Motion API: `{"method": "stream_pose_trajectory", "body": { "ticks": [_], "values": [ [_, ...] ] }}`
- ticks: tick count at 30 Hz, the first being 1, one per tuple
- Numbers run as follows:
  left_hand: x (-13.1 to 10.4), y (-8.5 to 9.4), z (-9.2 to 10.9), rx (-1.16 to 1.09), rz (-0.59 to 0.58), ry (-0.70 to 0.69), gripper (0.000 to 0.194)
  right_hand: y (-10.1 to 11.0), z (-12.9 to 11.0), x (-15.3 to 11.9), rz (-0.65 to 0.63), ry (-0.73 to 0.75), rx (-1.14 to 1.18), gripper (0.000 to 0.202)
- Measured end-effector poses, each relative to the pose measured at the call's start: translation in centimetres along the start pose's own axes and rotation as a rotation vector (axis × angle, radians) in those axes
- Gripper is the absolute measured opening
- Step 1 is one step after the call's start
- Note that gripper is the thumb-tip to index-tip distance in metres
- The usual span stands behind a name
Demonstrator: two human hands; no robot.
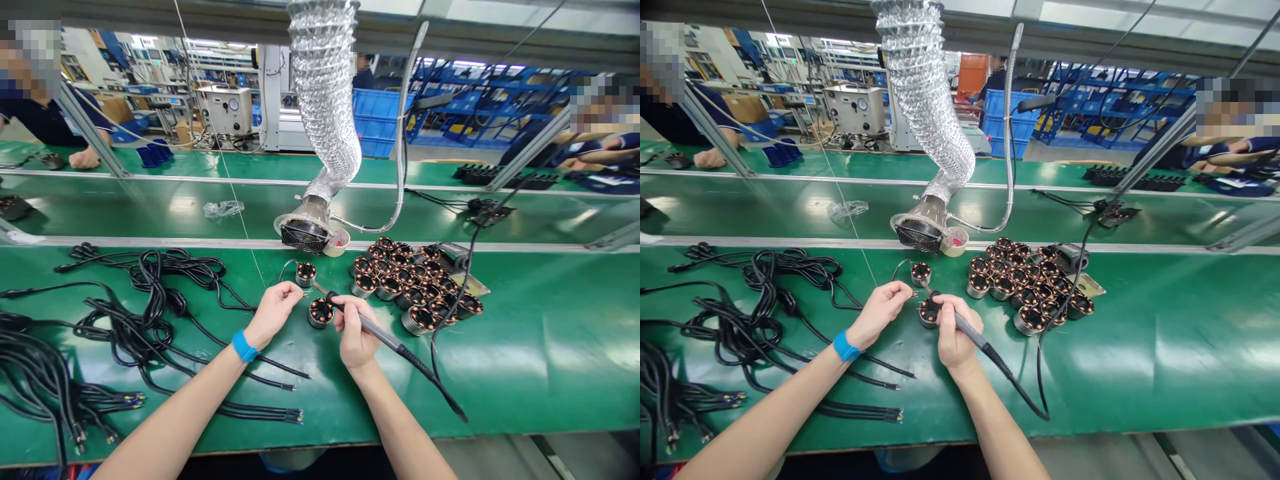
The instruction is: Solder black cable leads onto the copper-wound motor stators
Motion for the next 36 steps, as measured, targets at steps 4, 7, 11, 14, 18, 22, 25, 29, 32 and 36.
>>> {"method": "stream_pose_trajectory", "body": {
  "ticks": [4,7,11,14,18,22,25,29,32,36],
  "values": [
    [-0.2,0.1,0.3,0.037,-0.013,-0.059,0.023,-0.7,-0.5,0.8,-0.087,0.091,-0.085,0.023],
    [-0.5,0.1,0.6,0.09,-0.041,-0.144,0.026,-1.4,-0.7,1.5,-0.165,0.175,-0.14,0.027],
    [-0.8,0.0,0.7,0.142,-0.081,-0.208,0.027,-2.1,-0.5,1.7,-0.258,0.182,-0.145,0.039],
    [-1.0,0.1,0.6,0.183,-0.089,-0.232,0.026,-2.3,-0.4,1.5,-0.271,0.185,-0.124,0.037],
    [-1.1,0.3,0.6,0.199,-0.092,-0.219,0.027,-2.2,-0.3,1.3,-0.258,0.219,-0.14,0.033],
    [-1.1,0.3,0.9,0.125,-0.112,-0.141,0.027,-2.0,-0.2,1.1,-0.249,0.206,-0.162,0.031],
    [-1.1,0.2,0.8,0.073,-0.1,-0.095,0.028,-2.0,-0.2,1.0,-0.263,0.207,-0.15,0.031],
    [-1.0,0.0,0.5,0.046,-0.084,-0.078,0.028,-1.9,-0.5,1.0,-0.252,0.205,-0.132,0.032],
    [-0.9,0.0,0.4,0.064,-0.08,-0.093,0.027,-1.4,-0.8,1.1,-0.172,0.203,-0.135,0.03],
    [-0.9,0.0,0.1,0.07,-0.071,-0.07,0.027,-0.1,-0.8,0.6,0.036,0.116,-0.153,0.022]
  ]
}}
Point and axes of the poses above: each hand's wrist, its own x-axis towards the middle knuckle, its own y-axis out of the back of the hand, z = x × y, the point moved 1 cm from there along x, towards the middle knuckle, and after that the axes turned 4 degrees about x, right-handed, at the moved point
